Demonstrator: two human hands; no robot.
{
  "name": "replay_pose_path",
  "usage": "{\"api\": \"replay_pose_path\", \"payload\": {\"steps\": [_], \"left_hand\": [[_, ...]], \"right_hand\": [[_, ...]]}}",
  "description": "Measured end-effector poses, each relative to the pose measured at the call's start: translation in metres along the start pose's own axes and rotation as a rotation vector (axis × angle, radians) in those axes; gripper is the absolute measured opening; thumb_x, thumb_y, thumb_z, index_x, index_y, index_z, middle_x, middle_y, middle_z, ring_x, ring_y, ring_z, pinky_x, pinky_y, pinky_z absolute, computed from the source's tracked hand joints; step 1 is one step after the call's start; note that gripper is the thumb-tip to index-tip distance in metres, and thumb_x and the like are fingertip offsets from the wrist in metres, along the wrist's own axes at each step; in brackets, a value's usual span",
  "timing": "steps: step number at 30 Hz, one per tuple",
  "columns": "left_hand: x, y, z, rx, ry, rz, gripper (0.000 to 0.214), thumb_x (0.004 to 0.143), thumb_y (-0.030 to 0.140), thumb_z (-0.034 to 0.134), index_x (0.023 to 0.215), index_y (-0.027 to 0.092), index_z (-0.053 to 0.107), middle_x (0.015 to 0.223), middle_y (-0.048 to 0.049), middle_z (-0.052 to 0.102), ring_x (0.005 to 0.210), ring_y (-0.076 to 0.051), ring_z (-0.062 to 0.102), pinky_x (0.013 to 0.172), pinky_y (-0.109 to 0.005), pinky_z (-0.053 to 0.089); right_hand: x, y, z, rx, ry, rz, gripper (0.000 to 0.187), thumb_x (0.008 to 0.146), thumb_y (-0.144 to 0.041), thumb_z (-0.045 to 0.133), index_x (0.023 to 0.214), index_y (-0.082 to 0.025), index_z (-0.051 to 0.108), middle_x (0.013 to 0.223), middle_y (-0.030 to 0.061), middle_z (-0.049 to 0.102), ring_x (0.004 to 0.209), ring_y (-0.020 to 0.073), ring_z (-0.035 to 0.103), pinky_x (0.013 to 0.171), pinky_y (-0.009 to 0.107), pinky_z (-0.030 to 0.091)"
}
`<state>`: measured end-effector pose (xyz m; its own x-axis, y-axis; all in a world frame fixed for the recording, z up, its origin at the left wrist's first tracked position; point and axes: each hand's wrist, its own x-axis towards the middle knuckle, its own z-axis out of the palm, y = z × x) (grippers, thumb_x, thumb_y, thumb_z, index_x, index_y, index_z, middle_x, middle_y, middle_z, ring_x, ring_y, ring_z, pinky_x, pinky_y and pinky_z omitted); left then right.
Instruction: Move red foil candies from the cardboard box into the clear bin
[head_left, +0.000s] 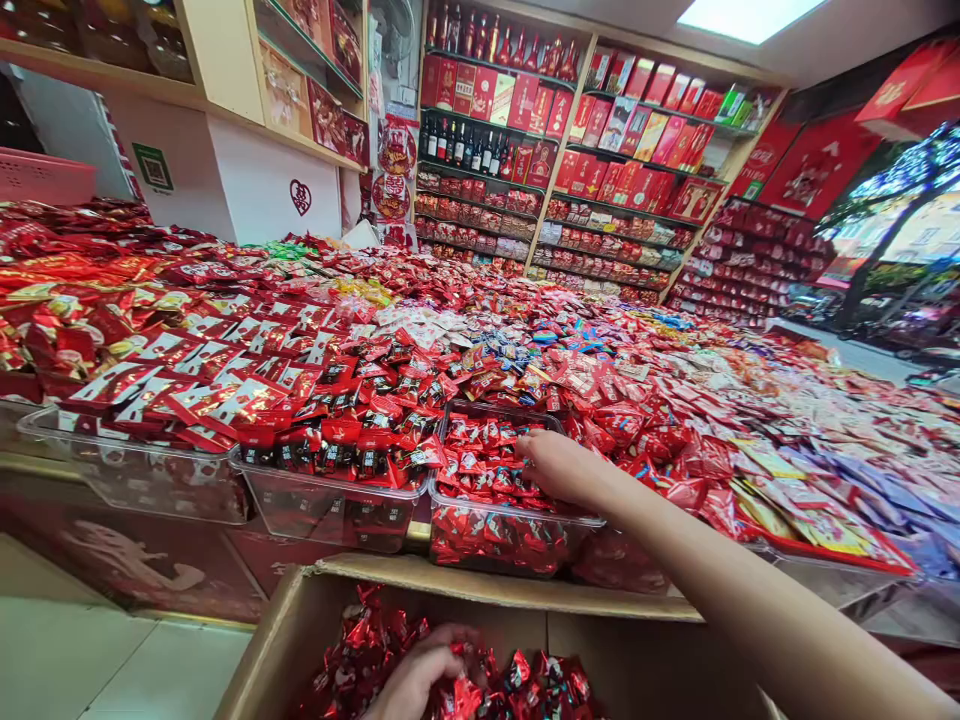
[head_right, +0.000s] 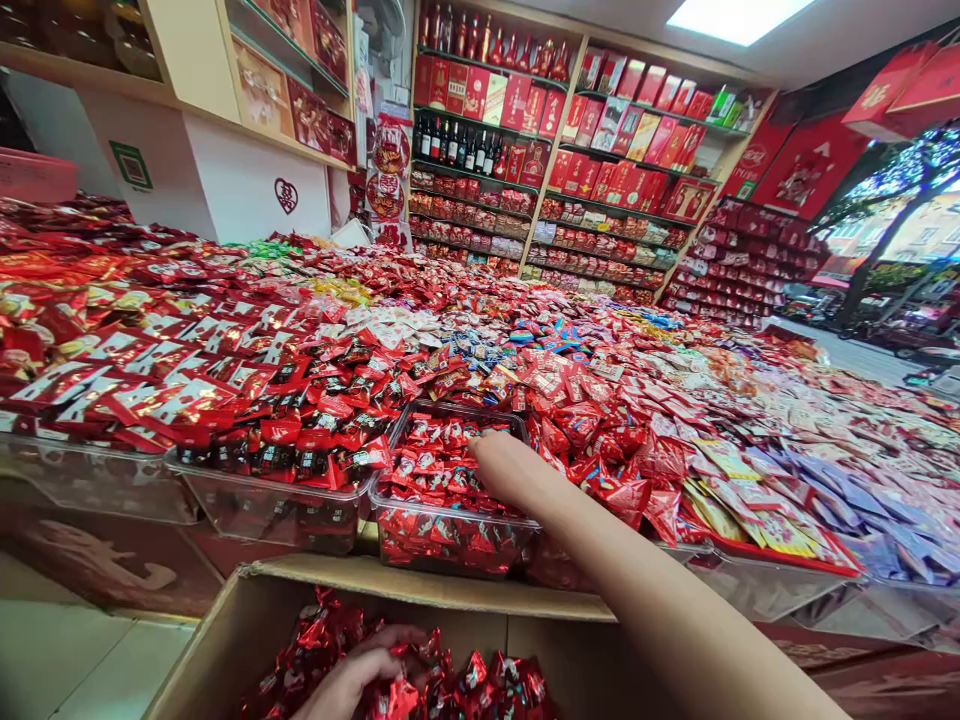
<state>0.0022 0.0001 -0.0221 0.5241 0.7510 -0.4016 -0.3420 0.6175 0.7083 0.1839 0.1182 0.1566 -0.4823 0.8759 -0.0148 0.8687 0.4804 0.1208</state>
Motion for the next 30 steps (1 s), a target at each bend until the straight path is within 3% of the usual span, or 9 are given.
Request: {"api": "replay_pose_path", "payload": {"steps": [3, 5, 7, 10, 15, 18, 22, 26, 30], "left_hand": [[-0.011, 0.012, 0.01, -0.122, 0.005, -0.045, 0.033, 0.059, 0.009, 0.042, 0.09, 0.015, 0.052, 0.067, -0.002, 0.064, 0.062, -0.015, 0.057, 0.058, -0.025, 0.04], [-0.016, 0.018, 0.016, -0.15, 0.05, 0.005, 0.03, 0.06, 0.006, 0.044, 0.088, 0.017, 0.051, 0.064, 0.0016, 0.062, 0.06, -0.012, 0.057, 0.058, -0.023, 0.04], [-0.019, 0.021, 0.02, -0.133, 0.008, 0.054, 0.032, 0.061, 0.003, 0.046, 0.089, 0.018, 0.051, 0.074, 0.0008, 0.064, 0.065, -0.013, 0.058, 0.065, -0.025, 0.041], [-0.022, 0.023, 0.024, -0.073, -0.067, 0.106, 0.032, 0.065, 0.005, 0.051, 0.094, 0.019, 0.049, 0.09, -0.0019, 0.063, 0.082, -0.016, 0.057, 0.077, -0.028, 0.038], [-0.023, 0.019, 0.026, -0.016, -0.128, 0.162, 0.035, 0.068, 0.011, 0.056, 0.1, 0.019, 0.046, 0.095, -0.0042, 0.061, 0.091, -0.017, 0.053, 0.083, -0.032, 0.036], [-0.017, 0.014, 0.023, 0.057, -0.01, 0.155, 0.025, 0.066, 0.017, 0.061, 0.087, 0.017, 0.048, 0.079, -0.0003, 0.062, 0.077, -0.014, 0.056, 0.073, -0.028, 0.041], [-0.012, 0.009, 0.019, 0.173, 0.052, 0.124, 0.018, 0.068, 0.029, 0.058, 0.077, 0.017, 0.048, 0.065, 0.0051, 0.058, 0.047, -0.008, 0.054, 0.051, -0.02, 0.038], [-0.012, 0.01, 0.021, 0.26, 0.095, 0.12, 0.022, 0.071, 0.037, 0.052, 0.071, 0.015, 0.052, 0.062, 0.0044, 0.056, 0.042, -0.007, 0.051, 0.046, -0.02, 0.034], [-0.009, 0.01, 0.021, 0.28, 0.211, 0.183, 0.022, 0.066, 0.034, 0.058, 0.058, 0.015, 0.051, 0.053, 0.0072, 0.049, 0.051, -0.007, 0.045, 0.052, -0.018, 0.034]], "right_hand": [[-0.036, -0.025, -0.018, 0.182, 0.192, -0.023, 0.015, 0.076, -0.02, 0.041, 0.083, -0.015, 0.053, 0.083, 0.0063, 0.056, 0.079, 0.0147, 0.051, 0.068, 0.025, 0.037], [-0.067, -0.045, -0.019, 0.391, 0.166, -0.062, 0.016, 0.078, -0.024, 0.038, 0.082, -0.018, 0.053, 0.078, 0.0028, 0.055, 0.073, 0.0117, 0.05, 0.065, 0.023, 0.038], [-0.095, -0.065, -0.003, 0.58, 0.047, -0.001, 0.016, 0.078, -0.028, 0.039, 0.076, -0.019, 0.053, 0.069, 0.0003, 0.055, 0.063, 0.0102, 0.05, 0.057, 0.021, 0.038], [-0.12, -0.089, 0.048, 0.775, -0.056, 0.2, 0.018, 0.073, -0.032, 0.047, 0.083, -0.018, 0.052, 0.066, 0.0008, 0.057, 0.059, 0.0122, 0.051, 0.052, 0.022, 0.038], [-0.121, -0.113, 0.12, 1.213, 0.026, 0.349, 0.033, 0.072, -0.034, 0.048, 0.1, -0.016, 0.044, 0.072, 0.0023, 0.058, 0.063, 0.0124, 0.053, 0.055, 0.022, 0.042], [-0.119, -0.118, 0.125, 1.362, 0.171, 0.37, 0.035, 0.071, -0.031, 0.05, 0.102, -0.017, 0.041, 0.083, 0.0041, 0.058, 0.066, 0.0117, 0.054, 0.058, 0.022, 0.043], [-0.12, -0.115, 0.123, 1.386, 0.171, 0.456, 0.02, 0.072, -0.034, 0.048, 0.073, -0.015, 0.053, 0.06, 0.001, 0.055, 0.054, 0.0107, 0.05, 0.051, 0.022, 0.041], [-0.119, -0.112, 0.131, 1.644, 0.129, 0.579, 0.022, 0.07, -0.036, 0.05, 0.071, -0.014, 0.051, 0.053, -0.0004, 0.053, 0.048, 0.0096, 0.049, 0.049, 0.022, 0.041], [-0.121, -0.119, 0.137, 1.791, 0.127, 0.53, 0.023, 0.064, -0.03, 0.059, 0.079, -0.015, 0.049, 0.062, -0.0009, 0.054, 0.055, 0.0097, 0.051, 0.053, 0.022, 0.042]]}}
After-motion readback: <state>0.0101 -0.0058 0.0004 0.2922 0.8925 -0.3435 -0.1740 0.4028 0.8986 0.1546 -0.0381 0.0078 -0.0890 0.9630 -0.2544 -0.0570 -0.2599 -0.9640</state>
